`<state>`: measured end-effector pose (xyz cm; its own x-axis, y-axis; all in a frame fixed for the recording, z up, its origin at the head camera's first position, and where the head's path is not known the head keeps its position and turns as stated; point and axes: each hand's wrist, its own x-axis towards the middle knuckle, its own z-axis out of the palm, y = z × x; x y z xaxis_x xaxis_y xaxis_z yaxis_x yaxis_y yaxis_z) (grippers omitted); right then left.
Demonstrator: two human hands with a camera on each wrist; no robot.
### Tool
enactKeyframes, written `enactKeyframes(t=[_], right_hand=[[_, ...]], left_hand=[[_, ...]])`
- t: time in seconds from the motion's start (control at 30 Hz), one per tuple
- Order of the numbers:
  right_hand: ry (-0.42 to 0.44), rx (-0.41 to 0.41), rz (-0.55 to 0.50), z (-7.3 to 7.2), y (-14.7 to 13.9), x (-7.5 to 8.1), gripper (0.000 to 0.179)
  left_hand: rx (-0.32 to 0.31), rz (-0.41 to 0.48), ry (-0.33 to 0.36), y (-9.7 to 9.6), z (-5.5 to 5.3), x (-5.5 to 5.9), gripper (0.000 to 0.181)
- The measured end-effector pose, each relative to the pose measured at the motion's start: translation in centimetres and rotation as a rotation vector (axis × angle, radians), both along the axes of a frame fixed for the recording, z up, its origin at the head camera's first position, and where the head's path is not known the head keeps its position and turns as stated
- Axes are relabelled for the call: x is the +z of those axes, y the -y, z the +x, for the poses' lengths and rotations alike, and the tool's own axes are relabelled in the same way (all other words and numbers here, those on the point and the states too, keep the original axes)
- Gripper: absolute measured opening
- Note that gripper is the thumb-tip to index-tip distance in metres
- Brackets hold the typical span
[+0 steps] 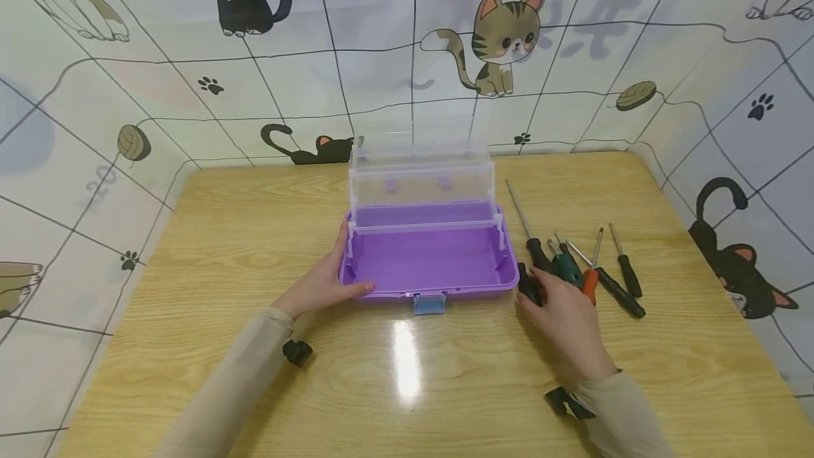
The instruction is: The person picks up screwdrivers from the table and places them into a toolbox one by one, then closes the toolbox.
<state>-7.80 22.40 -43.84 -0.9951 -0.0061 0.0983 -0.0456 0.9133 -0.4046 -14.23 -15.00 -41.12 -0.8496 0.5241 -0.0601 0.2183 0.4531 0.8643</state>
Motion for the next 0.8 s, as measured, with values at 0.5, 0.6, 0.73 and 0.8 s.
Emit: enactKeyframes(t=[0.5,0.6,0.73,0.8], right_hand=[[0.095,-0.054,-0.074,-0.6,1.0,-0.8,0.052],[0.066,-0.066,-0.113,-0.5,1.1,-0.9,0.054],[0.052,-0.078,-0.173,-0.5,1.2,-1.0,0.055],[0.047,-0.086,-0.207,-0.4,1.2,-1.0,0.055]], left_hand=[[0.015,-0.006,0.004,0.1,0.0,-0.1,0.112],[0.012,0.003,0.006,0.2,0.0,-0.2,0.112],[0.013,0.002,-0.006,0.1,0.0,-0.3,0.113],[0.013,-0.002,-0.017,0.1,0.0,-0.3,0.114]])
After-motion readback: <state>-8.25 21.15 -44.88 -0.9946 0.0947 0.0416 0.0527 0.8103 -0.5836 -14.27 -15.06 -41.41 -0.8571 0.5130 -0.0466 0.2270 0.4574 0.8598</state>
